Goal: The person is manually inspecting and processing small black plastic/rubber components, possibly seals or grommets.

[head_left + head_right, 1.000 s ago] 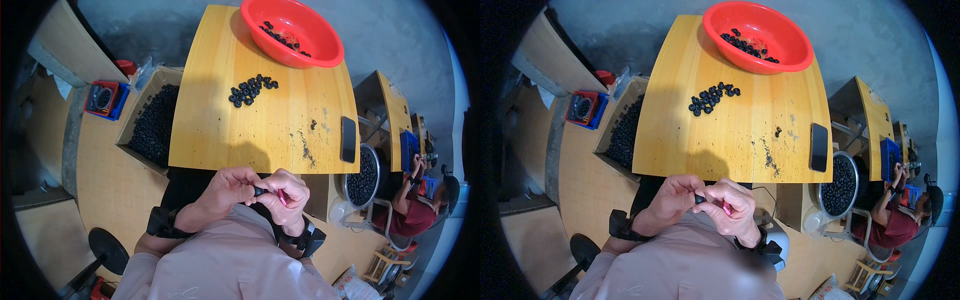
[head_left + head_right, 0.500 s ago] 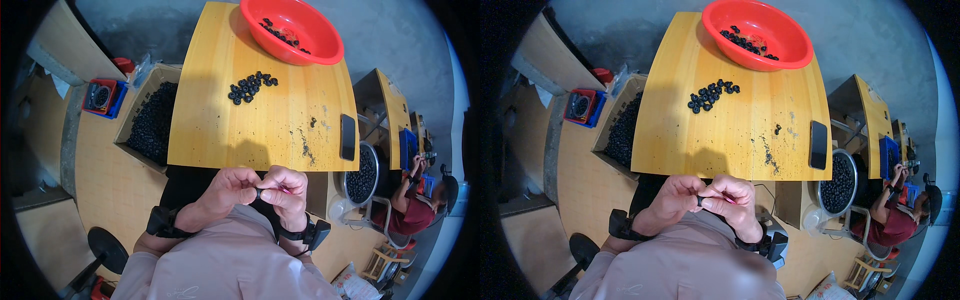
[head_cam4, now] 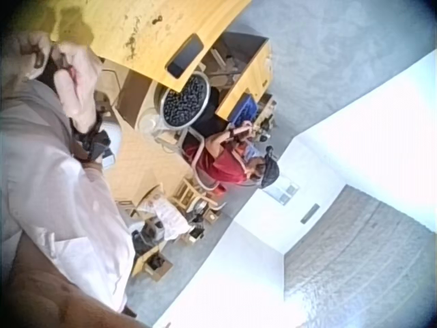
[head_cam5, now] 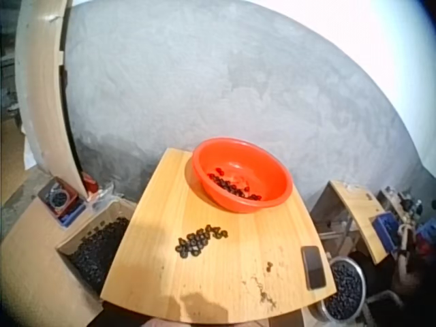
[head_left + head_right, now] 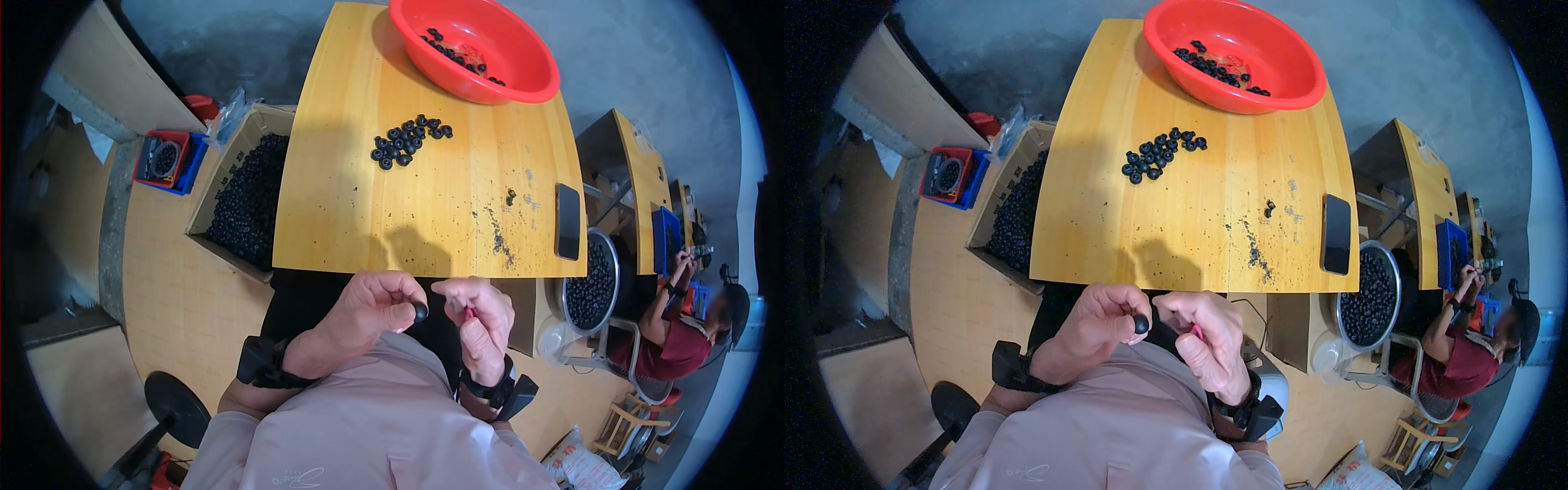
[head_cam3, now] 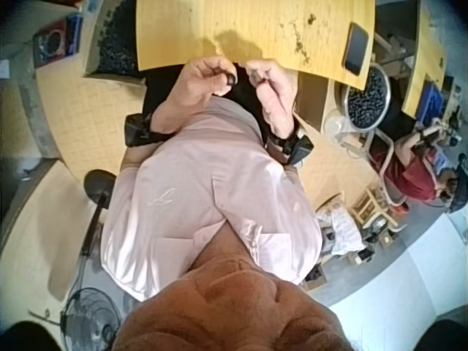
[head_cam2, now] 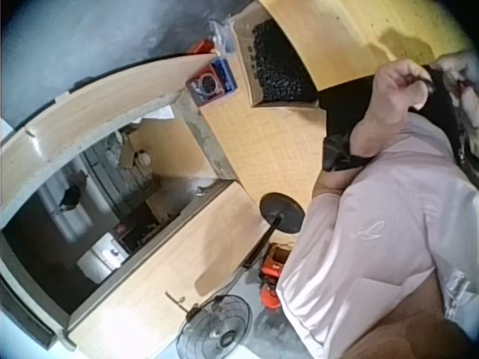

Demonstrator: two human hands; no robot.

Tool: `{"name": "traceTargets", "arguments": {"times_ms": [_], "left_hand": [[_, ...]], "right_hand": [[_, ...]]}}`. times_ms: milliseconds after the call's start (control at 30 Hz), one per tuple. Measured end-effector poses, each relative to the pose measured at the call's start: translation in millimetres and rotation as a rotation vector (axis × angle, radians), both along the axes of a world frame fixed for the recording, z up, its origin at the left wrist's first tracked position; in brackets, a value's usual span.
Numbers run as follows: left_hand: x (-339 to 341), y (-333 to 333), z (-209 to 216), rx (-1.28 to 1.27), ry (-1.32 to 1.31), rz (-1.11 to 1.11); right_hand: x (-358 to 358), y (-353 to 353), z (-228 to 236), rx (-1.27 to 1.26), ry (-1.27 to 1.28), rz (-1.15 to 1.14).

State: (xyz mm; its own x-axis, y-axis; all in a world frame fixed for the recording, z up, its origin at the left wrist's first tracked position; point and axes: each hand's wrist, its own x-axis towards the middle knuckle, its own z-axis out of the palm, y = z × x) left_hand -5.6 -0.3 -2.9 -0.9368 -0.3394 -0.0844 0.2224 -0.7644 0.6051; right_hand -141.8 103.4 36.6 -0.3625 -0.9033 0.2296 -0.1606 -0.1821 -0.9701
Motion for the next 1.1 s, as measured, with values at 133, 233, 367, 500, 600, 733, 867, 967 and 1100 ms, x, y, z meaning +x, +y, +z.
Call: {"name": "traceTargets", "arguments": {"times_ms": [133,233,367,500,600,733,867,967,1100], "left_hand": [[-1.2,2.0,-3.5,0.040,0.032,0.017],[-1.1,1.7,-4.6,0.038,-0.003,0.000],[-1.5,2.0,-5.6,0.014,0.032,0.006],[-1.6,1.2,-4.4,-0.016,0.050,-0.003],[-2.1,0.7,-1.2,-0.031,0.027,-0.015],[-2.7,-0.2,1.8,-0.038,0.025,-0.018],[3.9,-2.1,11.5,-0.161,-0.035,-0.046],[13.2,4.0,20.4,-0.202,0.019,-0.161],[12.9,-0.4,9.2,-0.077,-0.043,-0.017]], "right_hand": [[-3.0,-4.9,-3.4,-0.132,0.516,0.038],[2.6,-3.7,-4.4,-0.114,0.547,0.031],[2.3,-3.7,-4.0,-0.118,0.565,0.031],[0.7,-2.8,-3.9,-0.123,0.569,0.042],[0.0,-2.5,-3.3,-0.126,0.572,0.047],[0.4,-2.9,-2.2,-0.115,0.546,0.045],[-1.9,-7.7,-16.1,-0.151,0.512,-0.033],[-29.8,-10.2,-50.0,0.223,0.153,-0.407],[-31.7,-6.3,-49.7,0.131,0.138,-0.376]]}}
